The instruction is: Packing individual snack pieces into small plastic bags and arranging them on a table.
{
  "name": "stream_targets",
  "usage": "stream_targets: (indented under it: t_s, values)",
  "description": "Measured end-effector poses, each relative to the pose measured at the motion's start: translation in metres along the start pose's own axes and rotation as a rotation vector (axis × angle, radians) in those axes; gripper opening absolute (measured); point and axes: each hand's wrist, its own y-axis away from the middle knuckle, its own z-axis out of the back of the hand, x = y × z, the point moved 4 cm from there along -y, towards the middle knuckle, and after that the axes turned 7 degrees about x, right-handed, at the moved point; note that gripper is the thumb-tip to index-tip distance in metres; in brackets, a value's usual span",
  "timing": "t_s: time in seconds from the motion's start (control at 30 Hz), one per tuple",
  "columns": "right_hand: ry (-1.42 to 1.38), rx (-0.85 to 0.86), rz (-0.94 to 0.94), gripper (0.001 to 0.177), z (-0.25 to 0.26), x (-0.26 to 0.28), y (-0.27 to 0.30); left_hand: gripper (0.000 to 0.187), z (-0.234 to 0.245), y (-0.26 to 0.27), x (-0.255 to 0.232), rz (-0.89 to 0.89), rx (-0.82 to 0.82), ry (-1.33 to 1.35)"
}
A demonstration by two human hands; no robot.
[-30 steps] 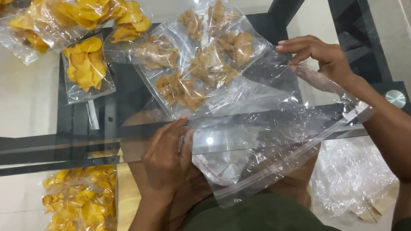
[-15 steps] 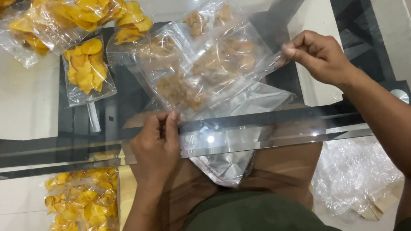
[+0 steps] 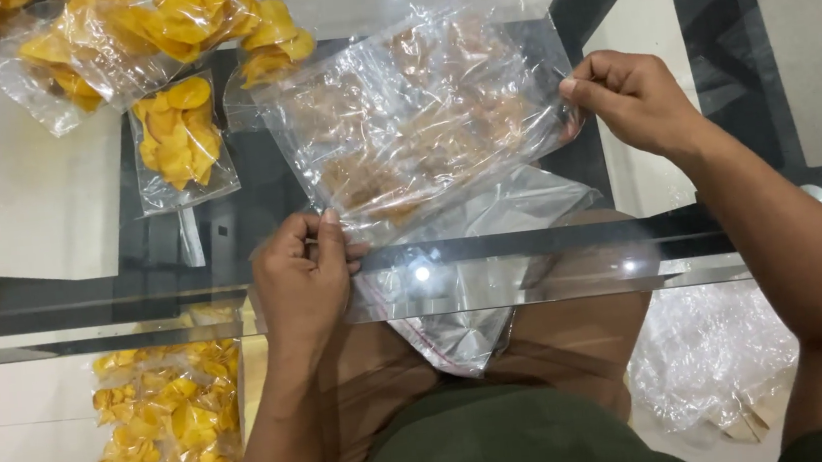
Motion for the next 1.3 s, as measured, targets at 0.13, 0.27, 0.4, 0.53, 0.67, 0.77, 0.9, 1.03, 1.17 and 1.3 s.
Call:
stream_targets:
  t_s: [0.13, 0.27, 0.4, 0.53, 0.67, 0.77, 0.9, 1.03, 1.17, 1.3]
  values:
    - [0.014, -0.004, -0.012, 0.02, 0.001, -0.011, -0.005, 0.028, 0.002, -0.003, 0.002, -0.052, -0.019, -0.048]
    - [0.007, -0.039, -0.042, 0.019, -0.002, -0.016, -0.006, 0.026, 0.006, -0.004, 0.0, -0.166, -0.068, -0.198]
    - [0.039, -0.069, -0.074, 0.016, -0.006, -0.002, -0.005, 0.022, 0.004, -0.005, 0.005, -0.231, -0.088, -0.426]
    - [0.048, -0.109, -0.072, 0.012, -0.006, -0.013, -0.003, 0.019, 0.003, -0.011, 0.014, -0.264, -0.099, -0.511]
    - [0.053, -0.126, -0.057, 0.01, -0.01, 0.004, 0.0, 0.013, 0.001, -0.013, 0.011, -0.266, -0.081, -0.589]
    - [0.057, -0.134, -0.051, 0.009, -0.01, 0.001, -0.001, 0.026, -0.001, -0.015, -0.002, -0.287, -0.069, -0.619]
    - [0.066, -0.144, -0.033, 0.009, -0.011, 0.008, -0.001, 0.079, -0.007, -0.022, -0.024, -0.426, 0.025, -0.751]
    - [0.062, -0.14, -0.04, 0.01, -0.012, 0.01, 0.0, 0.059, -0.015, -0.036, -0.015, -0.664, 0.162, -0.987]
    - [0.075, -0.138, -0.037, 0.012, -0.007, -0.004, 0.0, 0.069, -0.02, -0.038, -0.021, -0.592, 0.383, -0.972]
    - [0.148, -0.142, -0.059, 0.024, -0.004, -0.002, 0.005, 0.081, -0.018, -0.043, -0.007, -0.471, 0.492, -1.039]
